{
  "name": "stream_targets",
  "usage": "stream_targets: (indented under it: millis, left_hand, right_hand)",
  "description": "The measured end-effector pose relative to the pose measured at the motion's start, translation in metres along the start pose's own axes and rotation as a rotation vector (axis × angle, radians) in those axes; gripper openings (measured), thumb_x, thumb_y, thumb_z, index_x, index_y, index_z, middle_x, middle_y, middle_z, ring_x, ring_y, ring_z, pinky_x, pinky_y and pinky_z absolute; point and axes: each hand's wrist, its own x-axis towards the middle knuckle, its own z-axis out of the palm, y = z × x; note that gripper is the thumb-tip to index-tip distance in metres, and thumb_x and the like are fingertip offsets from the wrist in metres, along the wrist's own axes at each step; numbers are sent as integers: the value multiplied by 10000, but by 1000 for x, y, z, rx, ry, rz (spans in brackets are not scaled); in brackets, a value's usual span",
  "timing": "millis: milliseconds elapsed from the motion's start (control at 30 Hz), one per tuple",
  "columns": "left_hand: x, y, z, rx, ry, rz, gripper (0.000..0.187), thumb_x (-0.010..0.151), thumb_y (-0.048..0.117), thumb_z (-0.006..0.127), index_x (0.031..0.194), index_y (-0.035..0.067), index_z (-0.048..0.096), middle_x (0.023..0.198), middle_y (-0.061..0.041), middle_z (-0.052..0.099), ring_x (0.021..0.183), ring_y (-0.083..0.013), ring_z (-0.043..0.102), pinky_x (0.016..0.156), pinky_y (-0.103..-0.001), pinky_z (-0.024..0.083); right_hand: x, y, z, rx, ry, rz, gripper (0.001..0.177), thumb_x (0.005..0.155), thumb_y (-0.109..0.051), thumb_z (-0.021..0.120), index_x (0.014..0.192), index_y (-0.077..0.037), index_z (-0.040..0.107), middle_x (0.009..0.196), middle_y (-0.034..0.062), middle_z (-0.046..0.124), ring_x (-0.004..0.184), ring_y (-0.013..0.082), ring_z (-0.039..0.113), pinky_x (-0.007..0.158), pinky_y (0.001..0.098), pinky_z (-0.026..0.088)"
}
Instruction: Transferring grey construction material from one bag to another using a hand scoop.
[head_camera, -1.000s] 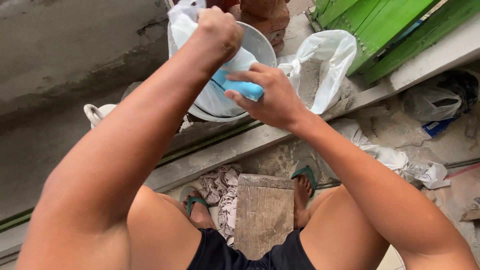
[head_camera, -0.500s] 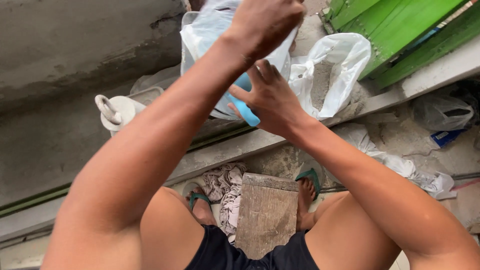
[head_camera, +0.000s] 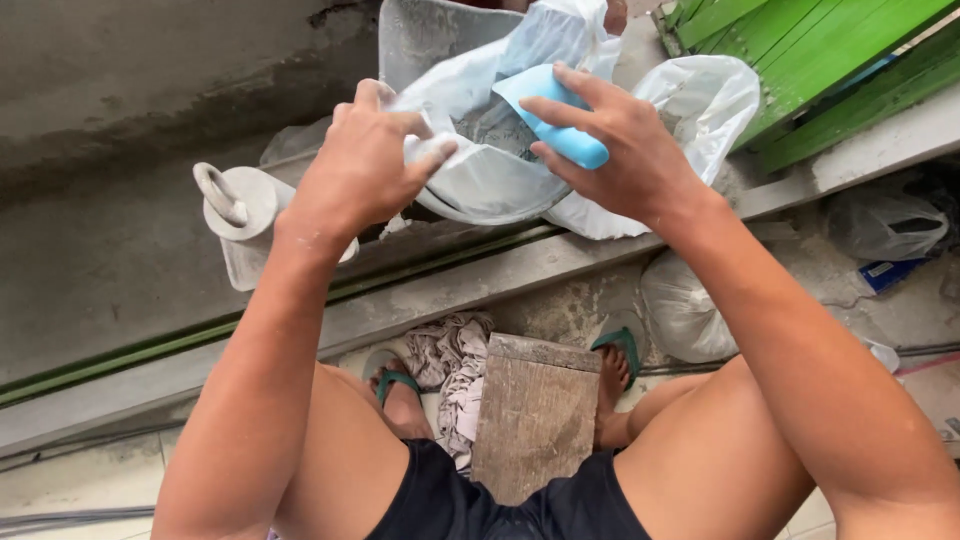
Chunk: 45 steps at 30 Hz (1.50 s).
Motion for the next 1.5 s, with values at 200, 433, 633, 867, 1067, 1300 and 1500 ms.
stream_targets:
  millis: [200, 433, 633, 867, 1067, 1300, 1500]
  left_hand:
    - [10, -10, -6, -109, 25, -324, 732, 946, 519, 694, 1423, 62, 380, 1246, -254, 635, 1136, -463, 592, 936, -558, 455]
    - [18, -7, -22, -579, -55, -210, 287, 1040, 224, 554, 772, 134, 607, 673, -33, 680, 511, -62, 459, 473, -246, 322]
    - [42, 2, -10, -1011, 66, -13, 174, 1078, 244, 456, 924, 166, 478, 852, -18, 623, 799, -118, 707, 701, -256, 660]
    - [57, 9, -1, -1095, 143, 121, 231, 1013, 341, 496, 871, 163, 532, 836, 21, 638, 773, -66, 695, 694, -244, 632]
    - [62, 8, 6, -1099, 134, 176, 183, 1033, 304, 489, 1016, 130, 541, 902, 0, 618, 772, -92, 701, 709, -254, 650]
    - [62, 23, 11, -1092, 84, 202, 202, 1007, 351, 464, 958, 162, 516, 838, -6, 692, 776, -96, 736, 726, -253, 637]
    - [55, 27, 2, -1130, 27, 40, 197, 1033, 304, 469, 891, 167, 456, 825, -37, 673, 731, -147, 722, 669, -268, 630]
  right_hand:
    - [2, 1, -8, 139, 1, 64, 261, 1016, -198, 751, 1273, -164, 722, 1429, 275, 626, 1155, 398, 689, 920, 478, 543]
    - [1, 7, -20, 194, 64, 38, 220, 1072, -181, 714, 1233, -33, 743, 1195, 245, 752, 1239, 410, 686, 905, 528, 570]
    - [-2, 3, -34, 298, 86, 127, 326, 1146, -197, 613, 1305, 81, 675, 1241, 262, 712, 968, 320, 695, 786, 404, 572]
    - [3, -11, -14, 306, 87, 36, 257, 1078, -137, 679, 1241, 60, 707, 1222, 261, 728, 1188, 410, 695, 1007, 495, 575]
    - [3, -15, -13, 421, -37, 292, 343, 1083, -292, 609, 1296, -35, 690, 1194, 179, 720, 1019, 283, 674, 855, 396, 528]
    - [-1, -36, -1, 643, 67, 618, 354, 1061, -350, 641, 1281, -84, 714, 763, 10, 612, 647, 93, 504, 545, 241, 461]
    - [5, -40, 2, 952, 165, 1005, 385, 950, -377, 646, 1263, -156, 681, 1291, 93, 720, 1055, 282, 795, 727, 340, 722]
